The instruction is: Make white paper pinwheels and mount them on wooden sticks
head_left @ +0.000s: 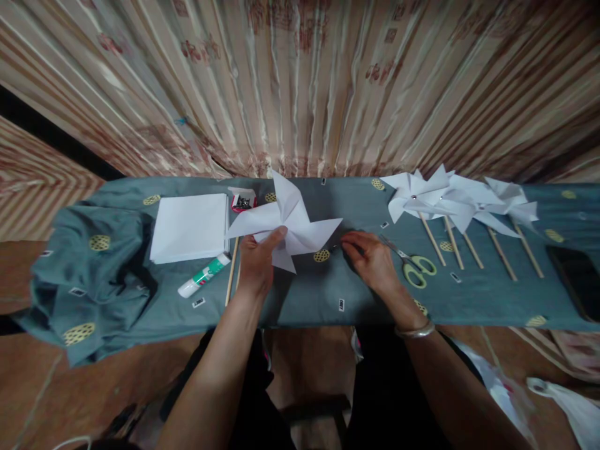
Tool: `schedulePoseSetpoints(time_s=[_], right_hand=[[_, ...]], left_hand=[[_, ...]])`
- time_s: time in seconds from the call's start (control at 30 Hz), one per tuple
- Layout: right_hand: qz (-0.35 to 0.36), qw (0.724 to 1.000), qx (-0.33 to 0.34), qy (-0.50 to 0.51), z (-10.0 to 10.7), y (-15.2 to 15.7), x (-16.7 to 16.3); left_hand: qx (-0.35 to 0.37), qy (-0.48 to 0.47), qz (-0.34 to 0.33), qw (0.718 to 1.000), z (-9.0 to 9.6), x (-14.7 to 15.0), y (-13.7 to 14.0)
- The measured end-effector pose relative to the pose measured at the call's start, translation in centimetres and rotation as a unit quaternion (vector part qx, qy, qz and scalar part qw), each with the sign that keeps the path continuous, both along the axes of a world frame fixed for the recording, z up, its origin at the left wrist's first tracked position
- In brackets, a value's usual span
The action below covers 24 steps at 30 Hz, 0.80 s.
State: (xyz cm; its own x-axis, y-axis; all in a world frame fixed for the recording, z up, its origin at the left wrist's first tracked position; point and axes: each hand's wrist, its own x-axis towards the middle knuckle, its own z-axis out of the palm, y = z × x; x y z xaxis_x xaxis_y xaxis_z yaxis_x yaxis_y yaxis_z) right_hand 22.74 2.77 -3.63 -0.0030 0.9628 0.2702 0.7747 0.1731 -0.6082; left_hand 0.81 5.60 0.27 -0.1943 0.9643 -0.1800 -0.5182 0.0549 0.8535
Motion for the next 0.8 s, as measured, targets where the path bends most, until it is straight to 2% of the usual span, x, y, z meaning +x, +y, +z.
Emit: schedulePoseSetpoints(time_s=[0.37, 0.6, 0.8], right_hand=[[0.044, 0.999, -0.002, -0.003, -0.9, 0.1, -1.1], [0.030, 0.999, -0.014, -0.014, -0.9, -0.2, -1.0], [0.008, 0.999, -0.026, -0.030, -0.9, -0.3, -1.6]], left_hand=[[0.016, 0.000, -0.023, 1.000, -0.5, 0.4, 0.6], [-0.019, -0.005, -0.038, 0.999, -1.5, 1.6, 0.4], [-0.003, 0.005, -0.054, 0.999, -1.8, 2.1, 0.5]])
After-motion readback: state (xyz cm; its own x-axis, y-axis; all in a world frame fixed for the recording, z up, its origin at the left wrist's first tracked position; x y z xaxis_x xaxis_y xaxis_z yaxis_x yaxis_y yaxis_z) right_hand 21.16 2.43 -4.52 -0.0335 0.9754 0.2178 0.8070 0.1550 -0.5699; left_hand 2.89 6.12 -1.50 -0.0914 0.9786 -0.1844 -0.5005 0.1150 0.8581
